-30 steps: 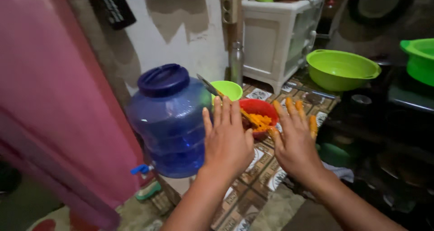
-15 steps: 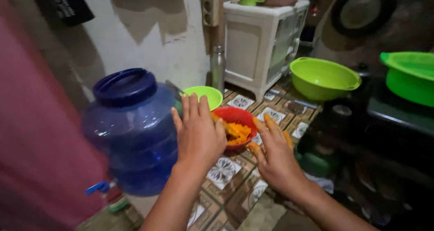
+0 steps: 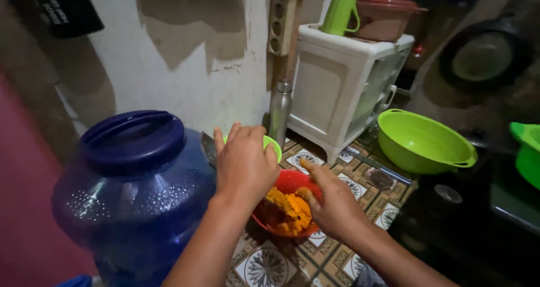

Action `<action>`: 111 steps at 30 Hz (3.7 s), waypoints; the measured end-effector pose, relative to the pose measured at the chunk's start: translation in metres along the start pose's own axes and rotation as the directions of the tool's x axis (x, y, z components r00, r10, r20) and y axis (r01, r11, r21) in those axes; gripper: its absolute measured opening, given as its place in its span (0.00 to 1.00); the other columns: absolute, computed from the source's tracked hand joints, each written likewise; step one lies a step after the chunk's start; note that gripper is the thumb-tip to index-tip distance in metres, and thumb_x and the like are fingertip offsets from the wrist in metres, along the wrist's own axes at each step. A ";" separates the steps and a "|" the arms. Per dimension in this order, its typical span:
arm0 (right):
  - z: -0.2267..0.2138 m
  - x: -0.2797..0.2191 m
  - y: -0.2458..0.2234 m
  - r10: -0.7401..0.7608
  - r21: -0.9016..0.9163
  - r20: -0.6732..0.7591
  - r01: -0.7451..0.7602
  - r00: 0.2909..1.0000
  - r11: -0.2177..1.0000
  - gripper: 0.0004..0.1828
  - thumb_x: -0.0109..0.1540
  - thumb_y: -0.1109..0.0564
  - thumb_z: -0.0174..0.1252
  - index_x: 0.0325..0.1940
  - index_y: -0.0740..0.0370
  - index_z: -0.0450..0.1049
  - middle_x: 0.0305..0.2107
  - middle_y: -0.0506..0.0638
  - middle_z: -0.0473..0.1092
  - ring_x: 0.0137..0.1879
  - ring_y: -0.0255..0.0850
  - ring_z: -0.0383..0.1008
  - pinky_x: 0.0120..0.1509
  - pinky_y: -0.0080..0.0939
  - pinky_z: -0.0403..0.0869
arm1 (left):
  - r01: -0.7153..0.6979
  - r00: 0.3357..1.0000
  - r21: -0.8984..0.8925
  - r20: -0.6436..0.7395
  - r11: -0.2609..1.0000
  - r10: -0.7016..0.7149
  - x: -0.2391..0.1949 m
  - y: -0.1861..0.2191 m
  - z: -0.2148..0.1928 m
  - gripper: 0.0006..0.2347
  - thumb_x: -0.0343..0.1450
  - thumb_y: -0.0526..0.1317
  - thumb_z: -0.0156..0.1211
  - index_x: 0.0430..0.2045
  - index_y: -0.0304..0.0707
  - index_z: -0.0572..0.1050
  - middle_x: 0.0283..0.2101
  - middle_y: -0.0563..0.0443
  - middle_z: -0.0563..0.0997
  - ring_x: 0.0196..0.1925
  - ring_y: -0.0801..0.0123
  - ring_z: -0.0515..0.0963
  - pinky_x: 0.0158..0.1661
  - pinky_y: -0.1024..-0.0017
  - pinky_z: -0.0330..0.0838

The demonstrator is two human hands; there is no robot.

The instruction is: The person grates an orange vegetable, likely a carrot, using a handheld metal grater over a red bowl. The grated pieces fall into the bowl while a green bowl with other ingredients sits nearby.

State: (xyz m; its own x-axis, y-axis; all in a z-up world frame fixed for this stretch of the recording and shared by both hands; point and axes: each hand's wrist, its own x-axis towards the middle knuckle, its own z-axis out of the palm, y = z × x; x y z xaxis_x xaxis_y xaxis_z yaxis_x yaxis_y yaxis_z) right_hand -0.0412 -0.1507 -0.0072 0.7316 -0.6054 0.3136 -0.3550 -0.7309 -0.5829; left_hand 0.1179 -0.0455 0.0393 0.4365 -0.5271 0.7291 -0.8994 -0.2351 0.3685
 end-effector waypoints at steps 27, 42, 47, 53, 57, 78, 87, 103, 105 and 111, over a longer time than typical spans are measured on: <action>0.134 0.125 0.214 0.077 -0.328 0.576 0.143 0.814 0.934 0.44 0.47 0.43 0.80 0.63 0.49 0.69 0.50 0.56 0.76 0.57 0.49 0.77 0.62 0.44 0.74 | 0.274 0.917 0.524 0.110 0.806 -0.383 0.030 -0.037 -0.010 0.19 0.65 0.42 0.60 0.45 0.25 0.71 0.40 0.27 0.81 0.70 0.33 0.58 0.68 0.37 0.32; 0.181 0.138 0.241 0.012 -0.066 0.473 0.021 0.881 0.998 0.31 0.52 0.59 0.67 0.59 0.49 0.72 0.48 0.59 0.76 0.57 0.54 0.76 0.61 0.50 0.74 | 0.524 0.794 -0.232 -0.214 0.819 -0.569 0.034 -0.062 0.047 0.16 0.64 0.38 0.65 0.46 0.35 0.76 0.34 0.44 0.82 0.33 0.61 0.80 0.38 0.63 0.76; 0.155 0.129 0.232 0.198 -0.078 0.540 -0.186 0.818 0.980 0.25 0.52 0.58 0.67 0.54 0.54 0.79 0.45 0.55 0.79 0.51 0.47 0.82 0.59 0.45 0.78 | 0.576 0.701 -0.676 0.120 0.459 -0.703 0.029 -0.077 0.049 0.16 0.65 0.37 0.67 0.45 0.36 0.73 0.35 0.51 0.78 0.32 0.69 0.76 0.33 0.71 0.70; 0.146 0.131 0.238 0.131 0.017 0.353 -0.146 0.926 0.989 0.17 0.56 0.55 0.66 0.49 0.57 0.77 0.42 0.53 0.78 0.49 0.47 0.80 0.55 0.47 0.76 | 0.557 0.715 -0.728 0.178 0.399 -0.676 0.031 -0.084 0.054 0.18 0.64 0.39 0.67 0.45 0.39 0.71 0.36 0.54 0.76 0.34 0.72 0.76 0.35 0.72 0.71; 0.143 0.118 0.221 0.137 -0.061 0.309 -0.124 0.941 0.990 0.21 0.56 0.47 0.70 0.51 0.52 0.79 0.39 0.54 0.80 0.46 0.46 0.80 0.52 0.46 0.77 | 0.569 0.720 -0.718 0.200 0.401 -0.665 0.032 -0.084 0.053 0.17 0.65 0.43 0.65 0.44 0.38 0.72 0.34 0.50 0.81 0.33 0.70 0.77 0.36 0.72 0.70; 0.107 0.111 0.110 0.148 0.496 0.374 -0.332 0.916 0.802 0.11 0.62 0.58 0.63 0.47 0.57 0.83 0.35 0.56 0.82 0.37 0.41 0.76 0.41 0.44 0.74 | 0.533 0.744 -0.787 0.262 0.309 -0.615 0.025 -0.095 0.065 0.12 0.73 0.48 0.46 0.41 0.41 0.68 0.31 0.45 0.79 0.32 0.64 0.77 0.37 0.63 0.73; 0.128 0.101 0.135 -0.116 0.312 0.010 0.107 0.993 0.944 0.11 0.59 0.60 0.64 0.45 0.59 0.81 0.40 0.54 0.80 0.44 0.42 0.81 0.50 0.41 0.76 | 0.542 0.758 -0.744 0.231 0.391 -0.610 0.022 -0.091 0.060 0.12 0.74 0.49 0.44 0.41 0.43 0.70 0.34 0.49 0.81 0.38 0.66 0.79 0.38 0.68 0.68; 0.139 0.097 0.160 -0.003 0.225 0.079 -0.015 0.997 0.974 0.13 0.60 0.62 0.58 0.46 0.53 0.81 0.38 0.55 0.80 0.43 0.45 0.82 0.47 0.44 0.77 | 0.568 0.759 -0.685 0.221 0.456 -0.613 0.021 -0.101 0.065 0.08 0.73 0.45 0.47 0.39 0.43 0.70 0.34 0.48 0.81 0.39 0.65 0.80 0.36 0.64 0.73; 0.138 0.095 0.168 0.084 0.119 0.132 -0.100 0.988 0.988 0.12 0.61 0.60 0.59 0.47 0.52 0.80 0.37 0.56 0.80 0.41 0.46 0.81 0.45 0.45 0.77 | 0.559 0.775 -0.665 0.208 0.495 -0.596 0.021 -0.102 0.066 0.08 0.74 0.45 0.47 0.39 0.43 0.69 0.35 0.49 0.82 0.39 0.67 0.81 0.36 0.65 0.73; 0.131 0.112 0.107 -0.015 0.445 0.192 -0.073 0.981 0.893 0.08 0.63 0.62 0.57 0.44 0.58 0.80 0.31 0.55 0.80 0.35 0.42 0.79 0.40 0.44 0.75 | 0.565 0.773 -0.650 0.199 0.509 -0.603 0.022 -0.105 0.064 0.08 0.75 0.43 0.47 0.40 0.42 0.69 0.36 0.49 0.81 0.40 0.67 0.80 0.36 0.66 0.72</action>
State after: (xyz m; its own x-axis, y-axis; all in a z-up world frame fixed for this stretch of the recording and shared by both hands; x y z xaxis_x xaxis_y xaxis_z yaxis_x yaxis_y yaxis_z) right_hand 0.0793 -0.2559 -0.1327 0.8348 -0.5226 0.1729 -0.1115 -0.4681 -0.8766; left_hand 0.2209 -0.0847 -0.0200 0.8749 -0.4282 0.2262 -0.1961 0.1137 0.9740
